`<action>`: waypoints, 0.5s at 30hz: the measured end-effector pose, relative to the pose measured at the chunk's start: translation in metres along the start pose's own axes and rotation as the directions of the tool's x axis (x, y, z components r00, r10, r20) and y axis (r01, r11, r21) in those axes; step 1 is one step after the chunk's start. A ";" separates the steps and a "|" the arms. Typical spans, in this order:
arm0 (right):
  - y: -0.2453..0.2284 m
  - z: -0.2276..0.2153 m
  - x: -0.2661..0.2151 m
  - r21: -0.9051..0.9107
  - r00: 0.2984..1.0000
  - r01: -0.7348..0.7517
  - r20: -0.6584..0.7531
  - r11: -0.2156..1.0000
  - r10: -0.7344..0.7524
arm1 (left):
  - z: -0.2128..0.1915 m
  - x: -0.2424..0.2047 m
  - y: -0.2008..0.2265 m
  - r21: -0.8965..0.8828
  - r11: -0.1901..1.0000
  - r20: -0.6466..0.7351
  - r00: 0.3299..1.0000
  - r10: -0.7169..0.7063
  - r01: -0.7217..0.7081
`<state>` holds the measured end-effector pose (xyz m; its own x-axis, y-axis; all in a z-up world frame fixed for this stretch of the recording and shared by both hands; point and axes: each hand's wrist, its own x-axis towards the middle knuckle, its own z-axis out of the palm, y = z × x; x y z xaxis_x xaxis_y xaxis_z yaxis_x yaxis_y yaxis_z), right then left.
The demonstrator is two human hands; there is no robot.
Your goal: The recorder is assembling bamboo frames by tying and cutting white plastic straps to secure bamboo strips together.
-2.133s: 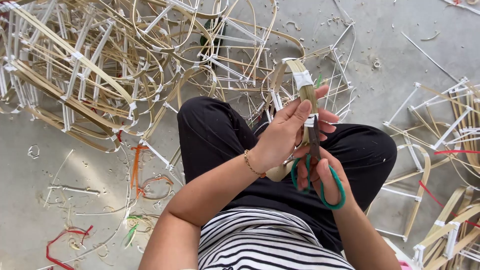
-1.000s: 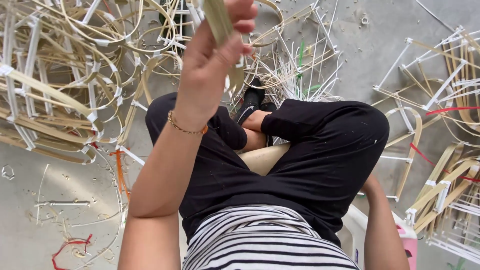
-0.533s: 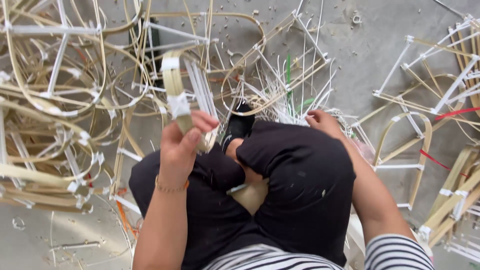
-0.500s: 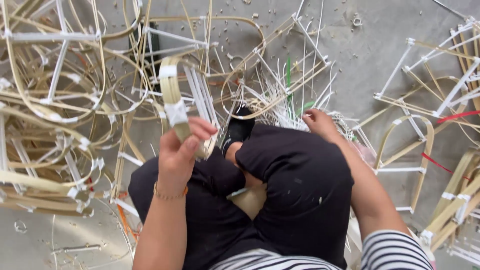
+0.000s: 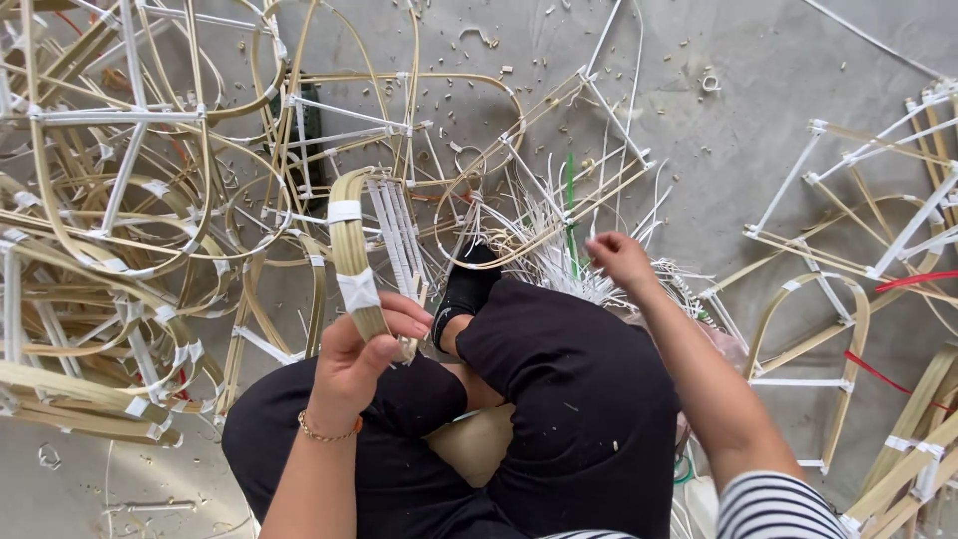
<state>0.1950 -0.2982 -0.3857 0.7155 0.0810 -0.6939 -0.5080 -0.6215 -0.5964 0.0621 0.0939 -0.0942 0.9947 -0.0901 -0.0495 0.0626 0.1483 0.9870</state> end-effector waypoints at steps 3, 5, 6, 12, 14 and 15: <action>-0.048 -0.051 -0.036 0.650 0.984 0.149 -0.020 0.746 -0.179 | 0.006 -0.009 -0.001 -0.053 0.995 -0.064 0.995 0.076 -0.080; -0.114 -0.097 -0.092 0.912 0.941 0.267 -0.177 0.311 -0.289 | 0.005 -0.017 -0.009 -0.241 0.959 -0.160 0.981 0.110 -0.147; -0.131 -0.105 -0.115 0.910 0.934 0.285 -0.193 0.302 -0.301 | 0.008 -0.015 -0.009 -0.237 0.958 -0.151 0.980 0.129 -0.163; -0.199 -0.102 -0.258 0.841 0.795 0.444 -0.210 0.309 -0.569 | 0.091 0.003 0.080 -0.091 0.996 0.018 1.000 -0.021 0.022; -0.219 -0.091 -0.308 0.796 0.747 0.427 -0.042 0.430 -0.664 | 0.128 0.008 0.112 0.000 0.998 0.122 0.991 -0.061 0.061; -0.221 -0.092 -0.322 0.796 0.756 0.437 -0.072 0.419 -0.651 | 0.133 0.002 0.114 0.002 0.998 0.155 0.986 -0.066 0.067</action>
<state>0.1210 -0.2584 0.0062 0.9058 0.4099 -0.1069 -0.2820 0.3953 -0.8742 0.0601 -0.0203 0.0387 0.9638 -0.2509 -0.0907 0.1288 0.1399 0.9818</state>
